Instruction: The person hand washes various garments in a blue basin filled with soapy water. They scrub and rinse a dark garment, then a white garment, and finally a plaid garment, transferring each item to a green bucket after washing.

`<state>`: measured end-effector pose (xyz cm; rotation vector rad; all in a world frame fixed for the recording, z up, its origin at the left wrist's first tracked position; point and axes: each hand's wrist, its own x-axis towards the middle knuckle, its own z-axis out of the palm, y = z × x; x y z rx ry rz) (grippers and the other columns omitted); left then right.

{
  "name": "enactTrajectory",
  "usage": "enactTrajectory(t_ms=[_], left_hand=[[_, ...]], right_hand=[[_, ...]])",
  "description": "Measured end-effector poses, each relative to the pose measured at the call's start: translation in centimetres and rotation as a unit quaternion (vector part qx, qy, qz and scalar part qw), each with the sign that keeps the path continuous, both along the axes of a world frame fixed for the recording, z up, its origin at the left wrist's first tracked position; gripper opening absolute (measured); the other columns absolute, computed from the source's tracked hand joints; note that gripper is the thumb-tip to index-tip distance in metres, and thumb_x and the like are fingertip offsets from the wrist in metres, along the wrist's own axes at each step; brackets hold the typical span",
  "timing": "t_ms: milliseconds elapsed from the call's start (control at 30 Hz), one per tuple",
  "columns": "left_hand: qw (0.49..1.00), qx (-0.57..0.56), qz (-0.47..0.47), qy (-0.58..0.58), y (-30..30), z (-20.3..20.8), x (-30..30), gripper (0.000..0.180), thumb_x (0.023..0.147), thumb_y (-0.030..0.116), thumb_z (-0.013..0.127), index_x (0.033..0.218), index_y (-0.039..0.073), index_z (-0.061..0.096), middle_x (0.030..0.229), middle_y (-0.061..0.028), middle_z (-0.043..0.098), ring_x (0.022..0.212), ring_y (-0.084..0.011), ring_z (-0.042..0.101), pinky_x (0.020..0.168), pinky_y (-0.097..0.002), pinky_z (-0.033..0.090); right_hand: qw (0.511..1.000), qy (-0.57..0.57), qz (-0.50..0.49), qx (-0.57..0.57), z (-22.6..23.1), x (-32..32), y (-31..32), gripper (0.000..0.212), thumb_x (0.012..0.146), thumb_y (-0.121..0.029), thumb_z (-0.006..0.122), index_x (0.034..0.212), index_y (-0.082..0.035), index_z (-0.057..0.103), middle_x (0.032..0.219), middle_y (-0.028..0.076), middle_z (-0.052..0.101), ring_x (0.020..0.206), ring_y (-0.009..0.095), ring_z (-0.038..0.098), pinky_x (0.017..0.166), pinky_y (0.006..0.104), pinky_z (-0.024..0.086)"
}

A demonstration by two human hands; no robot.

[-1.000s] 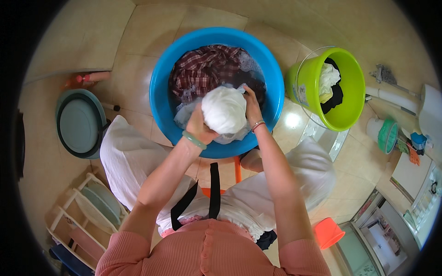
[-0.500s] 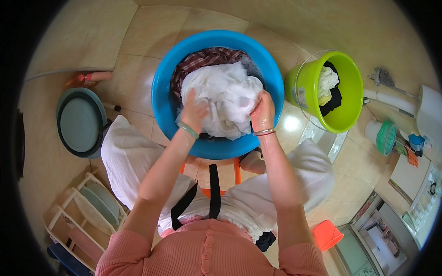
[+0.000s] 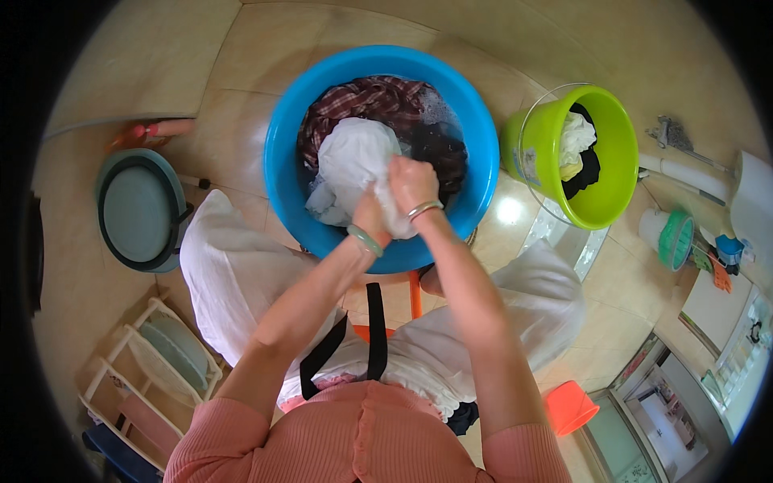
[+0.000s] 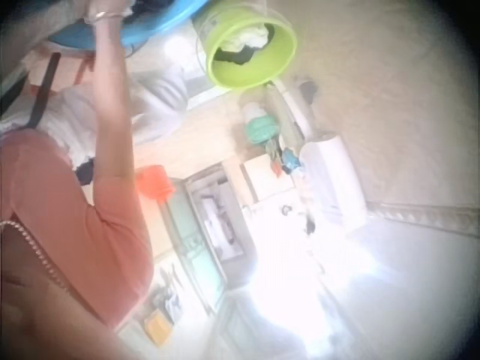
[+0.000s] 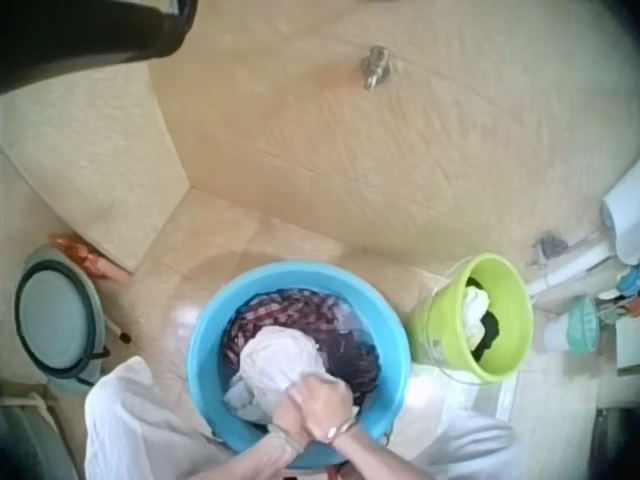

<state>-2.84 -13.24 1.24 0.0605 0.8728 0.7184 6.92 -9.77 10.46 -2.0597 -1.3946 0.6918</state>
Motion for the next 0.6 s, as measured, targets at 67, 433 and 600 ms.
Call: enactTrajectory(t_ms=[67,433,600], left_hand=[[0.978,-0.177,-0.014,0.105,1.4,7.3,2.7,0.045,0.103,0.036,0.031,0.127,0.005,0.052,0.119,-0.0103,0.062,0.110,-0.0249,0.059,0.098,-0.0371,0.044],[0.996,0.012,-0.076,-0.055,1.3,4.7,-1.4,0.037,0.102,0.031,0.036,0.118,0.005,0.057,0.111,-0.0091,0.064,0.102,-0.0223,0.060,0.090,-0.0371,0.048],[0.988,-0.138,-0.017,0.073,0.3,7.2,1.4,0.031,0.102,0.023,0.037,0.118,0.003,0.055,0.110,-0.0098,0.062,0.101,-0.0217,0.059,0.091,-0.0350,0.046]], right_hand=[[0.992,-0.094,-0.028,-0.073,-2.5,2.1,-1.9,0.029,0.093,-0.026,0.051,0.077,-0.006,0.065,0.071,0.022,0.063,0.067,0.042,0.063,0.061,0.0483,0.053],[0.996,0.090,0.005,0.012,1.2,-3.5,-3.2,0.027,0.093,-0.023,0.054,0.077,-0.002,0.060,0.072,0.024,0.062,0.067,0.042,0.061,0.061,0.0475,0.049],[0.991,-0.040,-0.060,-0.112,-3.5,1.5,-2.9,0.034,0.096,-0.025,0.051,0.077,0.001,0.061,0.075,0.024,0.062,0.069,0.043,0.060,0.060,0.0459,0.048]])
